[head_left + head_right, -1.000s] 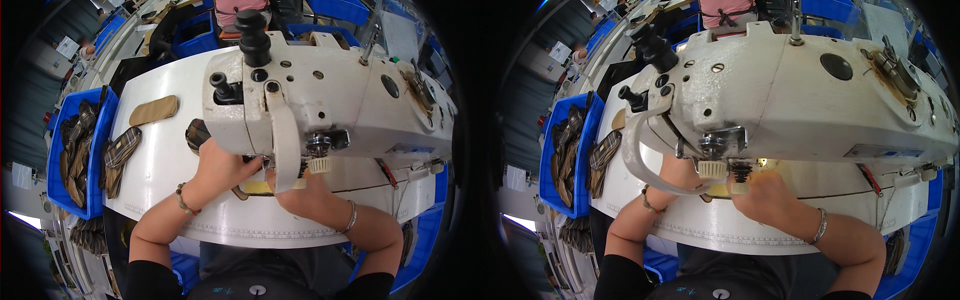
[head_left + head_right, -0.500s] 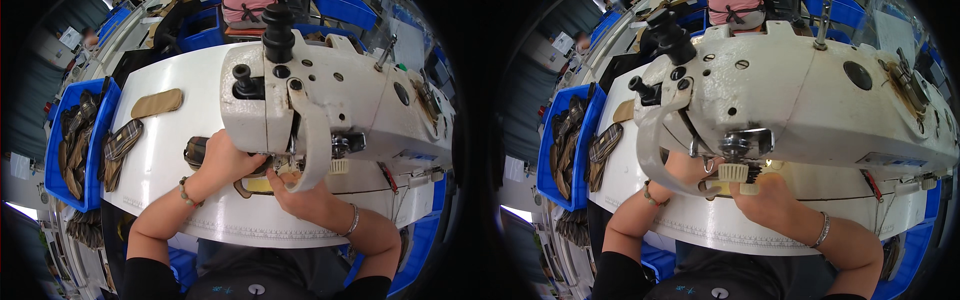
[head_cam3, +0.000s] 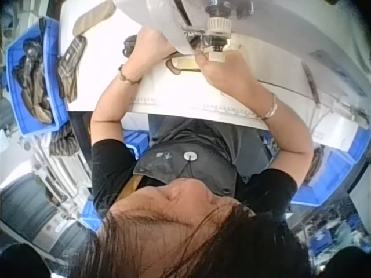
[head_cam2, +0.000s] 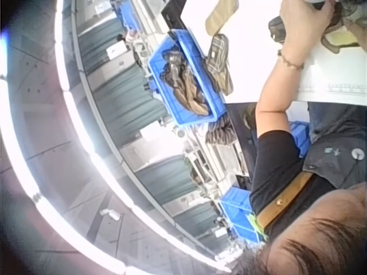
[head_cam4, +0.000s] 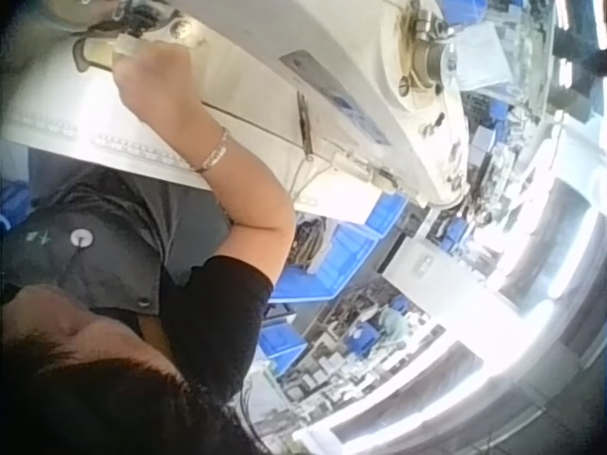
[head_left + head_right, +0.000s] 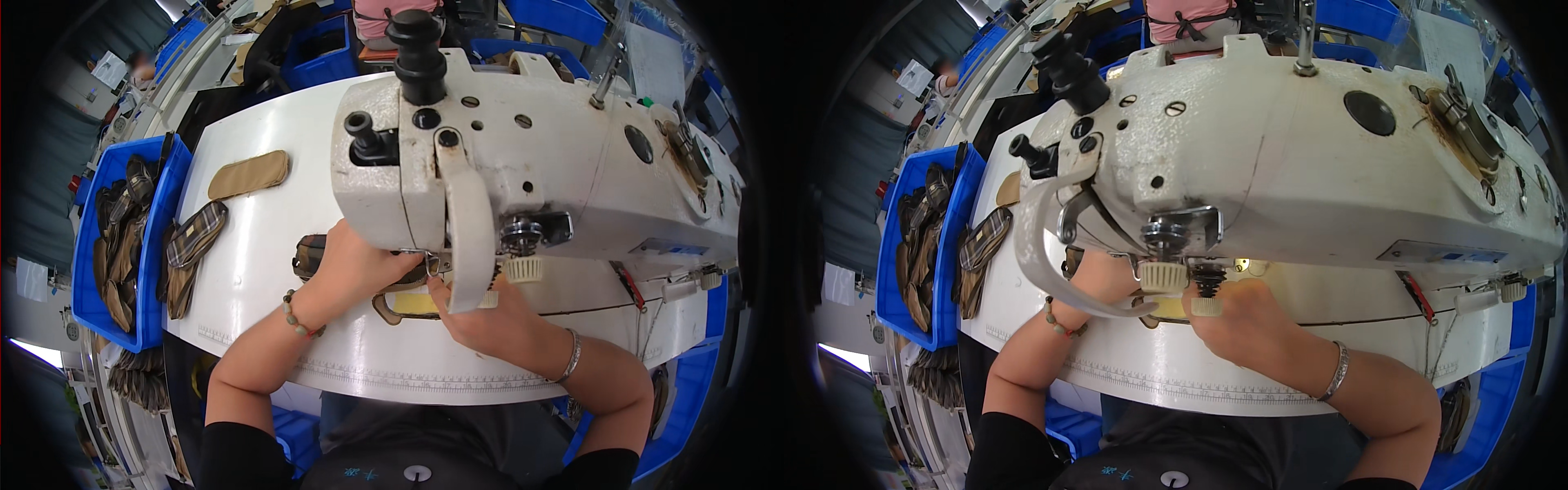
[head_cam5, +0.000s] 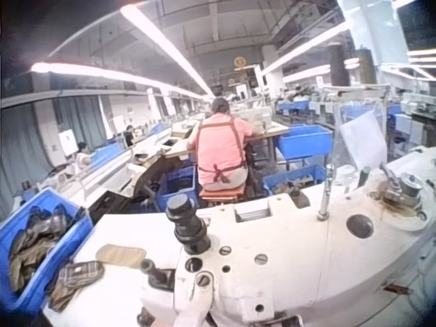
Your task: Using a sewing machine to stitch together components of a leather bag.
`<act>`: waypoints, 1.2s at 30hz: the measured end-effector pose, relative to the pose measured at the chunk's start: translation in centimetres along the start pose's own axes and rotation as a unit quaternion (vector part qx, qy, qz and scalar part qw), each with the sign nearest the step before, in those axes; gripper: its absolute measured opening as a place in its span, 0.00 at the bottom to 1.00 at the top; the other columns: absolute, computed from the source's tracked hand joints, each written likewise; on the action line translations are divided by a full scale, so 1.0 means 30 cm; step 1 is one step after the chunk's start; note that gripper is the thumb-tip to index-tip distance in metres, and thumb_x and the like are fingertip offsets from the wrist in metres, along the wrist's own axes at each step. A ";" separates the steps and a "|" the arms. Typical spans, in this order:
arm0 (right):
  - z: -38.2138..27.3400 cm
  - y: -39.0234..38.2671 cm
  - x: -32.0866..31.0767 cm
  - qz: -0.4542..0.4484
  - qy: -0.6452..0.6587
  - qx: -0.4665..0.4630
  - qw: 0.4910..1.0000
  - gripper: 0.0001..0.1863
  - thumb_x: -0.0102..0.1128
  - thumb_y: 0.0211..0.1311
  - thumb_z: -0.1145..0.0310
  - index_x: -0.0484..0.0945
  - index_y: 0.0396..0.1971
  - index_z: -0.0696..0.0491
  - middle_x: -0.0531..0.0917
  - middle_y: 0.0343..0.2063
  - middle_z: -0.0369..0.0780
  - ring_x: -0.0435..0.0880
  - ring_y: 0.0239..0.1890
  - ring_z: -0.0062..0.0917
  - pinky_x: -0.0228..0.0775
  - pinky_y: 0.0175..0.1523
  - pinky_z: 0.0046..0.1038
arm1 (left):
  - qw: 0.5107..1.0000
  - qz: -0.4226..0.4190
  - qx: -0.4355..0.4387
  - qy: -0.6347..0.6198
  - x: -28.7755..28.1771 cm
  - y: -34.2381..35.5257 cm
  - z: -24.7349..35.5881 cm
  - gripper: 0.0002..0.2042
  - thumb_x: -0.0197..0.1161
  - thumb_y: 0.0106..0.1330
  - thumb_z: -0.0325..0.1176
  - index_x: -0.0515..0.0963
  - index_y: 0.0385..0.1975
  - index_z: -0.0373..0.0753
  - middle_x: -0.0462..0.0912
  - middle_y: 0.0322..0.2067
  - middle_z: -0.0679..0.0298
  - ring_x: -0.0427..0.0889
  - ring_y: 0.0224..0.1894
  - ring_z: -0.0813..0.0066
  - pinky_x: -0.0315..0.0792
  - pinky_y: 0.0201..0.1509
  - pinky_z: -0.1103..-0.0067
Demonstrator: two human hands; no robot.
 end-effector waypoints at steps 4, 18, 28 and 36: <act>0.016 -0.011 0.026 -0.008 0.023 0.018 1.000 0.17 0.60 0.54 0.74 0.82 0.46 0.59 0.75 0.13 0.36 0.79 0.15 0.29 0.70 0.20 0.33 | 0.996 0.012 -0.004 0.084 -0.085 -0.014 0.015 0.12 0.73 0.54 0.38 0.87 0.38 0.45 0.87 0.32 0.58 0.86 0.35 0.56 0.79 0.37 0.66; 0.028 0.004 0.037 0.029 0.044 0.050 0.997 0.10 0.60 0.59 0.74 0.83 0.39 0.58 0.78 0.14 0.38 0.80 0.14 0.30 0.70 0.19 0.33 | 0.971 -0.112 0.070 0.198 -0.069 -0.081 0.144 0.11 0.71 0.50 0.32 0.78 0.32 0.43 0.79 0.31 0.66 0.82 0.30 0.66 0.75 0.34 0.73; 0.032 0.012 0.009 0.015 0.070 0.062 0.995 0.05 0.61 0.56 0.72 0.83 0.30 0.56 0.78 0.15 0.37 0.81 0.16 0.30 0.71 0.21 0.34 | 0.936 0.059 0.256 0.235 -0.011 -0.120 0.168 0.10 0.64 0.48 0.31 0.79 0.32 0.43 0.72 0.29 0.70 0.73 0.19 0.82 0.70 0.21 0.83; 0.049 0.007 0.012 0.003 0.050 0.097 0.994 0.05 0.64 0.54 0.70 0.84 0.29 0.54 0.79 0.16 0.37 0.82 0.17 0.31 0.72 0.22 0.33 | 0.950 0.036 0.215 0.224 -0.014 -0.117 0.169 0.14 0.65 0.49 0.29 0.83 0.38 0.40 0.72 0.28 0.70 0.72 0.17 0.82 0.69 0.19 0.83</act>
Point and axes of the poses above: each hand's wrist, its own y-axis towards the middle knuckle, its own x-axis out of the palm, z = x × y, the point moved 5 cm from there along y, towards the middle knuckle
